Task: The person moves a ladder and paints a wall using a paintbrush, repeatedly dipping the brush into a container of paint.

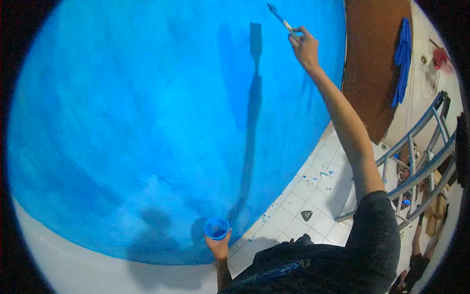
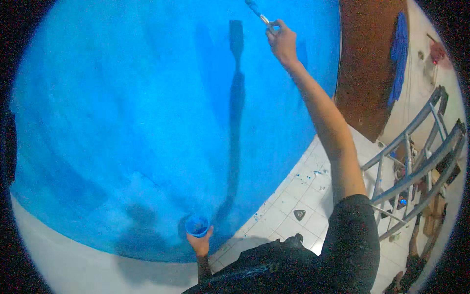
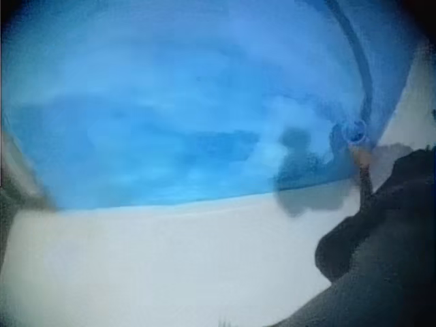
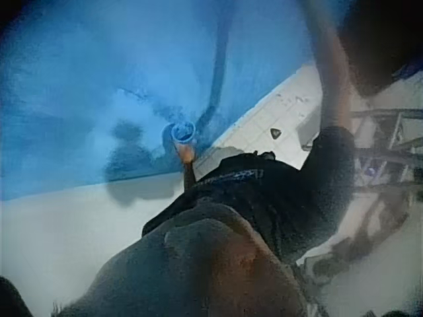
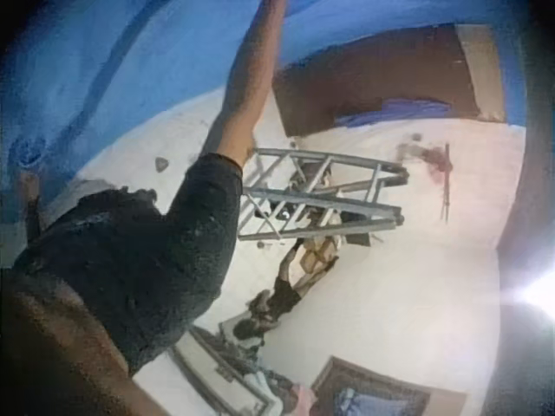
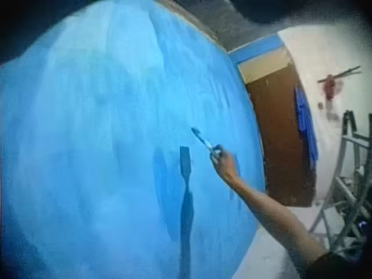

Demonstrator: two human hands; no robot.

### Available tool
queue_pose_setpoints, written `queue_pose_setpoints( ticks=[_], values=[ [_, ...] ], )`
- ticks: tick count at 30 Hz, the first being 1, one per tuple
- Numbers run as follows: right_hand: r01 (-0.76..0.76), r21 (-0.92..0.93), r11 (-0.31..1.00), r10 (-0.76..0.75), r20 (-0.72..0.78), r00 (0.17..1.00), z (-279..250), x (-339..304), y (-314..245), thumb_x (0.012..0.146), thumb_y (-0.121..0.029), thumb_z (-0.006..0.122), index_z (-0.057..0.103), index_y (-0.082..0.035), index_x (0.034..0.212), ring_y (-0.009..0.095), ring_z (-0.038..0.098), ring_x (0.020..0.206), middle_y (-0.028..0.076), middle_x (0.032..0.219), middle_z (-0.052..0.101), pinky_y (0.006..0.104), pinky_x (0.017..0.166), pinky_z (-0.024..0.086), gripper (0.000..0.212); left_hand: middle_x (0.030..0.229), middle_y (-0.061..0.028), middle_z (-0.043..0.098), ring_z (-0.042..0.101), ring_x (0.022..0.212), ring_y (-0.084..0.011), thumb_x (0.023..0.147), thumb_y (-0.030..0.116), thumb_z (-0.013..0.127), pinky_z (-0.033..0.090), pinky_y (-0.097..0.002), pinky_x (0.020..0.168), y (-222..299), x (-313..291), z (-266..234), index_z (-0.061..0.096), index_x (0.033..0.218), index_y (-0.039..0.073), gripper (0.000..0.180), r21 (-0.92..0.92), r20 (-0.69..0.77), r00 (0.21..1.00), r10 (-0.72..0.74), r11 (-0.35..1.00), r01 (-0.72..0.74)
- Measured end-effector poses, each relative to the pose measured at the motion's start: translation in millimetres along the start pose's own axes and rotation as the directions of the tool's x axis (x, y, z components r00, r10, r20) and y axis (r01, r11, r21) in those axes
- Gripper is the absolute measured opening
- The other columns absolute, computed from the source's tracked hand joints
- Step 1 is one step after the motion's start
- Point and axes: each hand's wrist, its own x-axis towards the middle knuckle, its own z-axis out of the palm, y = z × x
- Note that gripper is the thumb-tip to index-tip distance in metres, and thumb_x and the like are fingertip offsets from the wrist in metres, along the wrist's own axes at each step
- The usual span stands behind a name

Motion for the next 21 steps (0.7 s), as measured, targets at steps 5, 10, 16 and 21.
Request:
queue_pose_setpoints(
  ticks=[5,10,16,21],
  values=[
    [-0.085,0.156,0.984,0.017,0.391,0.92,48,-209,-4,0.082,-0.013,0.057,0.057,-0.006,0.083,0.031,0.057,0.059,0.016,0.069,0.059,0.0401,0.053,0.043,0.008,0.101,-0.0089,0.057,0.055,0.092,-0.0194,0.057,0.005,0.083,0.045,-0.0334,0.081,-25,5,-4,0.049,0.109,0.0,0.062,-0.041,0.001,1.0,-0.029,0.999,0.029],
    [-0.33,-0.176,0.927,0.214,0.973,0.082,-59,-483,-57,0.079,-0.037,0.061,0.066,-0.013,0.091,0.035,0.063,0.08,0.017,0.085,0.065,0.0469,0.071,0.049,0.028,0.1,-0.0086,0.057,0.056,0.09,-0.019,0.058,0.003,0.083,0.046,-0.0328,0.079,3,7,17,0.05,0.107,0.0,0.059,-0.017,0.034,0.999,-0.04,0.999,0.041],
    [-0.153,-0.15,0.977,0.157,0.987,0.033,-31,-369,-62,0.076,-0.047,0.064,0.065,-0.015,0.089,0.032,0.06,0.085,0.014,0.088,0.063,0.0453,0.07,0.048,0.034,0.106,-0.0104,0.056,0.055,0.094,-0.0208,0.056,0.005,0.084,0.046,-0.0344,0.082,18,4,15,0.047,0.112,-0.001,0.066,-0.003,0.05,0.999,-0.013,1.0,0.013],
    [0.132,0.036,0.991,-0.119,0.703,0.702,10,-97,-69,0.083,-0.027,0.062,0.066,-0.01,0.088,0.032,0.061,0.063,0.016,0.076,0.064,0.0417,0.057,0.047,0.018,0.113,-0.0125,0.054,0.055,0.099,-0.0228,0.057,0.009,0.085,0.045,-0.0362,0.087,0,-8,11,0.043,0.119,-0.001,0.076,0.309,0.053,0.995,0.081,0.946,-0.093]
  ],
)
